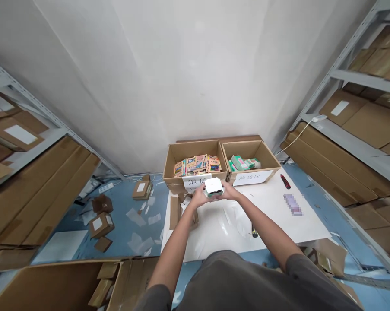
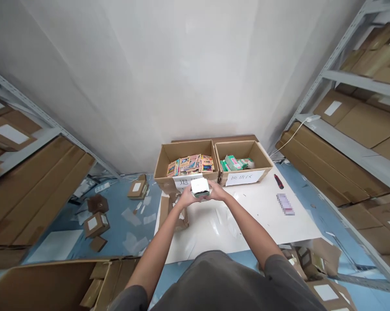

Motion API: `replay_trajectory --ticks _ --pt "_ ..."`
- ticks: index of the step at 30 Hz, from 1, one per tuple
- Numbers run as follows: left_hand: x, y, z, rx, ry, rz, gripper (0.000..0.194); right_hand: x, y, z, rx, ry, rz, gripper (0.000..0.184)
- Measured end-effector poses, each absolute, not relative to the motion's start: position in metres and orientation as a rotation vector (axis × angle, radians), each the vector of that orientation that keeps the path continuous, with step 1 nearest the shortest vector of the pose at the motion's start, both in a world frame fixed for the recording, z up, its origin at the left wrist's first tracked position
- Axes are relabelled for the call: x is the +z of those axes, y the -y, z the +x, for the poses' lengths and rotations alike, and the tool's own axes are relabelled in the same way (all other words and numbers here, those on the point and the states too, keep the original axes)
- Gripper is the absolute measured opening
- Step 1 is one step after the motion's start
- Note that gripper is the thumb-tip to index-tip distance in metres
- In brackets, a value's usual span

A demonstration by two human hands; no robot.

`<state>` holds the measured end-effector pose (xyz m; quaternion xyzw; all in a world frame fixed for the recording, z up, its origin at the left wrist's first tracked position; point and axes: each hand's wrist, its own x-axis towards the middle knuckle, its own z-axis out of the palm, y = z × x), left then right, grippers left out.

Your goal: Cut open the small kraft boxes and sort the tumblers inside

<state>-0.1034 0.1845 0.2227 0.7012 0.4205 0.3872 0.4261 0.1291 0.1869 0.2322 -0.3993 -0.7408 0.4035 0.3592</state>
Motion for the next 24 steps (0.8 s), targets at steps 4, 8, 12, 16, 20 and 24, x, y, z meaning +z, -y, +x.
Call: replay_trajectory --ticks 4,8,12,16,20,24 --pt "0.256 -0.194 -0.108 0.936 -1.003 1.714 0.091 0.271 -0.192 0.124 1.136 1.848 -1.025 0.089" --pt "0.263 -0.2 -0.096 0.988 -0.905 1.658 0.104 0.287 -0.195 0.132 1.181 1.721 -1.032 0.089" --pt "0.268 -0.218 -0.066 1.019 -0.83 1.641 0.102 0.295 -0.207 0.16 1.201 1.647 -1.032 0.086" --pt "0.28 -0.251 -0.013 0.98 -0.759 1.652 0.103 0.3 -0.227 0.211 1.133 1.597 -1.111 0.083" --pt "0.28 -0.293 0.064 0.928 -0.71 1.629 0.106 0.292 -0.252 0.282 1.083 1.502 -1.137 0.087" --pt "0.26 -0.337 0.137 0.927 -0.721 1.513 0.111 0.269 -0.292 0.346 1.112 1.372 -1.154 0.099"
